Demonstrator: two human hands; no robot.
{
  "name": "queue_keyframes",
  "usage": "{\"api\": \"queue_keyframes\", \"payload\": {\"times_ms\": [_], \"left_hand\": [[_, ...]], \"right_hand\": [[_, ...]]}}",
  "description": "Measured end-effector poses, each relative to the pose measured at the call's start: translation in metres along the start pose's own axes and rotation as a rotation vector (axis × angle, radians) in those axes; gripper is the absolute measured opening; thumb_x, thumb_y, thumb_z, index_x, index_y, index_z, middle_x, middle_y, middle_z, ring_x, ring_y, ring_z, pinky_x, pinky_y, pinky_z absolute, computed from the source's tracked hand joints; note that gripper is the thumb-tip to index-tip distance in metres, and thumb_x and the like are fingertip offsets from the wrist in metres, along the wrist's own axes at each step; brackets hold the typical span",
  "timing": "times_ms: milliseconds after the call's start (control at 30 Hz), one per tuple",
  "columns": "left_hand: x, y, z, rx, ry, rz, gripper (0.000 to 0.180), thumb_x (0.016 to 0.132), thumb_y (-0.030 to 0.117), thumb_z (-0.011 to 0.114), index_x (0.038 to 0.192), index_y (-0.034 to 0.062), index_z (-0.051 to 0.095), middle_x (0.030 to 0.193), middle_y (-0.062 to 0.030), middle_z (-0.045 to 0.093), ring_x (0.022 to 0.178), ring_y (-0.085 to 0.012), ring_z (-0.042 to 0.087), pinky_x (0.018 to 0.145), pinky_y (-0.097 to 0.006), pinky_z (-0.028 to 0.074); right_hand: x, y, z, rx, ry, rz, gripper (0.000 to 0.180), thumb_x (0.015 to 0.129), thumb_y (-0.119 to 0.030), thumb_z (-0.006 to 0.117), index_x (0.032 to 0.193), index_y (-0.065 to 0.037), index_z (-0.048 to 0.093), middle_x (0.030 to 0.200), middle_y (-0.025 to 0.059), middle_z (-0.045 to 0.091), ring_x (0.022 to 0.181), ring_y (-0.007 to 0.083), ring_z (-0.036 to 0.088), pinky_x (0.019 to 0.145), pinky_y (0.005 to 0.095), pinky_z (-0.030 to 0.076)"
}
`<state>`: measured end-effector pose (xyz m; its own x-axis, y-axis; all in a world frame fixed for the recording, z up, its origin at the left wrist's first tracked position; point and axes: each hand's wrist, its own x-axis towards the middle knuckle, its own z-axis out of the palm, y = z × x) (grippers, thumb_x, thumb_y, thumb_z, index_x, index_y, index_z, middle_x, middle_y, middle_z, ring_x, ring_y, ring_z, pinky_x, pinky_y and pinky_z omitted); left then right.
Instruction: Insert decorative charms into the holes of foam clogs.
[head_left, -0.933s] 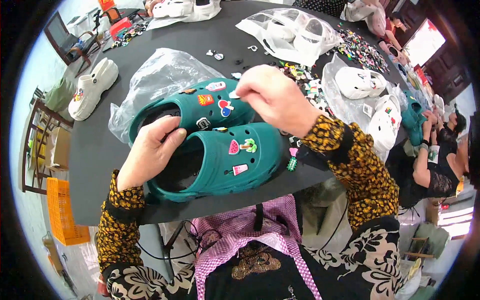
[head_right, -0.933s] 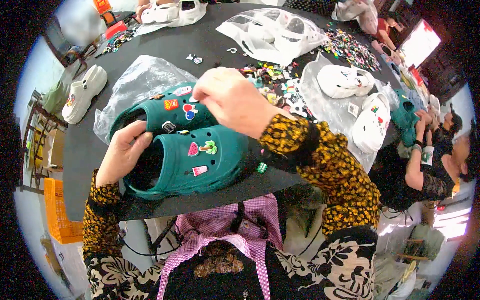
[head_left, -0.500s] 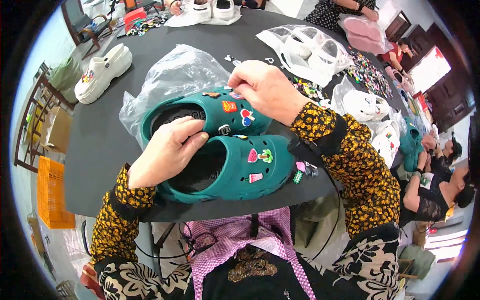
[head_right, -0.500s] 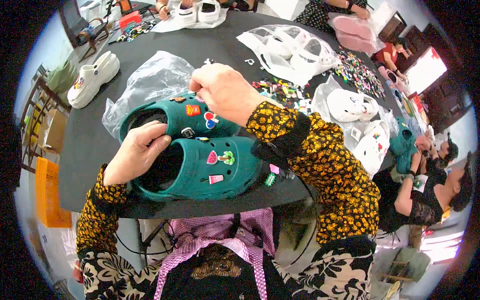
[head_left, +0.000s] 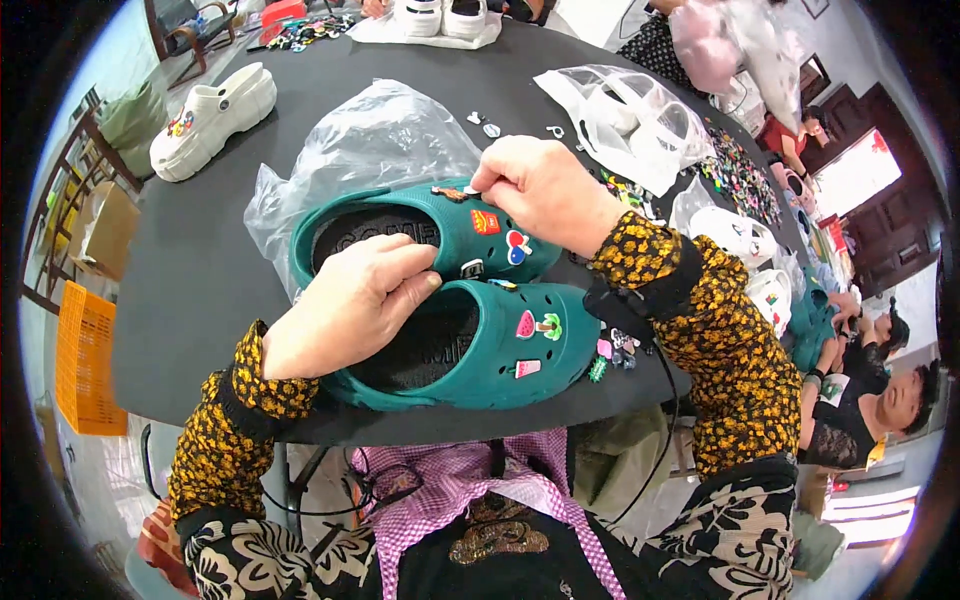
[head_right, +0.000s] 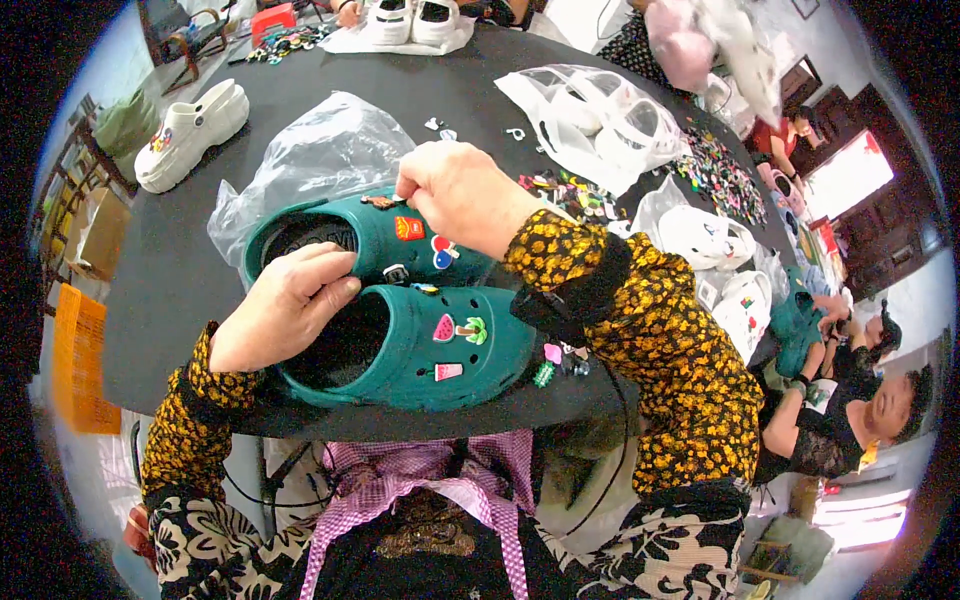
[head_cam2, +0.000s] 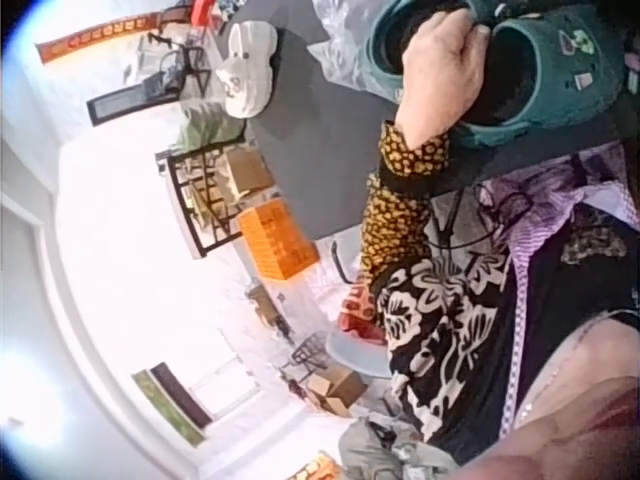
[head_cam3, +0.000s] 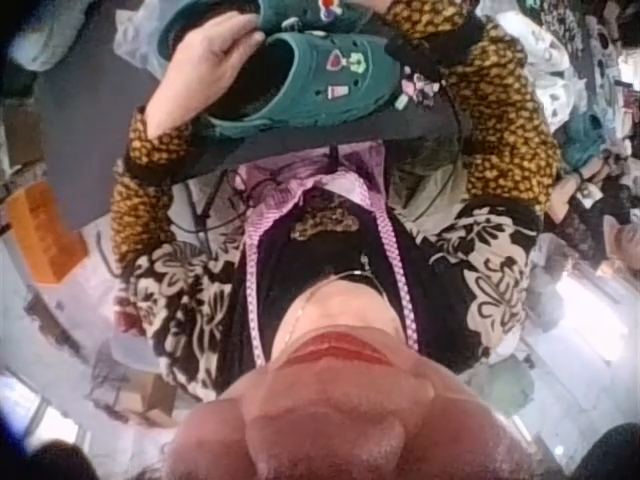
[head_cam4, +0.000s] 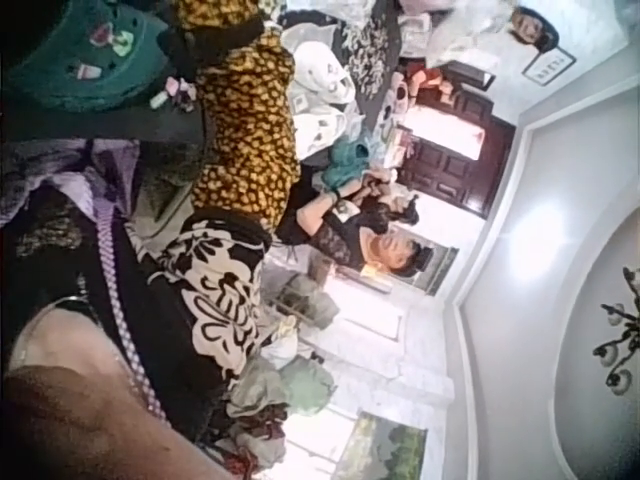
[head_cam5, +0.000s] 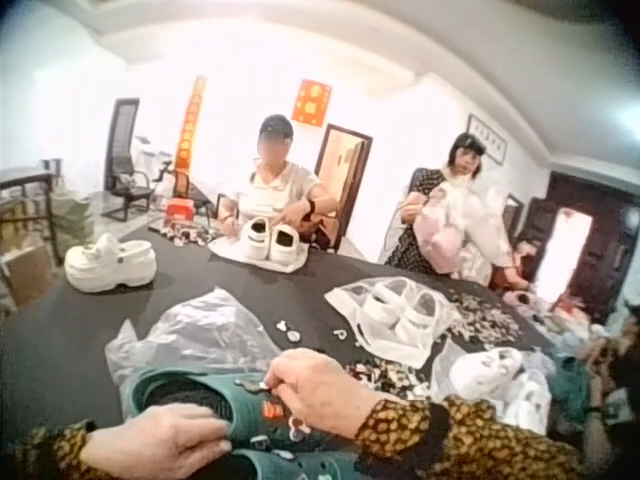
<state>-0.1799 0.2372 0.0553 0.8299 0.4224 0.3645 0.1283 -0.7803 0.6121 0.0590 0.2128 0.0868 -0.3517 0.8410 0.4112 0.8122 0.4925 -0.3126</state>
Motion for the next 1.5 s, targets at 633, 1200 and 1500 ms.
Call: {"api": "queue_keyframes", "payload": {"times_ms": [633, 1200, 1500], "left_hand": [[0.000, -0.003, 0.004, 0.015, 0.062, 0.060, 0.012, 0.083, 0.008, 0.062, 0.088, -0.0011, 0.057, 0.074, -0.0149, 0.051, 0.072, -0.0338, 0.054, 0.063, -0.041, 0.044], [0.000, 0.000, 0.003, 0.018, 0.021, 0.098, 0.012, 0.080, 0.001, 0.061, 0.090, -0.0035, 0.057, 0.079, -0.0162, 0.054, 0.076, -0.0343, 0.052, 0.067, -0.040, 0.043], [0.000, -0.001, 0.004, 0.023, 0.023, 0.133, 0.013, 0.079, 0.001, 0.062, 0.090, -0.0031, 0.057, 0.076, -0.0157, 0.054, 0.075, -0.0335, 0.052, 0.065, -0.040, 0.043]], "right_hand": [[0.002, -0.007, -0.022, -0.056, -0.112, -0.103, 0.009, 0.078, -0.006, 0.055, 0.087, -0.009, 0.056, 0.081, 0.0064, 0.062, 0.083, 0.0261, 0.059, 0.081, 0.0386, 0.041], [-0.011, -0.013, -0.012, -0.175, -0.154, -0.295, 0.018, 0.067, -0.001, 0.059, 0.083, -0.010, 0.057, 0.080, 0.0072, 0.056, 0.086, 0.0263, 0.055, 0.087, 0.0365, 0.039], [-0.013, -0.012, -0.001, -0.068, -0.217, -0.274, 0.016, 0.066, 0.002, 0.055, 0.079, -0.007, 0.055, 0.080, 0.0084, 0.054, 0.090, 0.0286, 0.053, 0.087, 0.0370, 0.040]]}}
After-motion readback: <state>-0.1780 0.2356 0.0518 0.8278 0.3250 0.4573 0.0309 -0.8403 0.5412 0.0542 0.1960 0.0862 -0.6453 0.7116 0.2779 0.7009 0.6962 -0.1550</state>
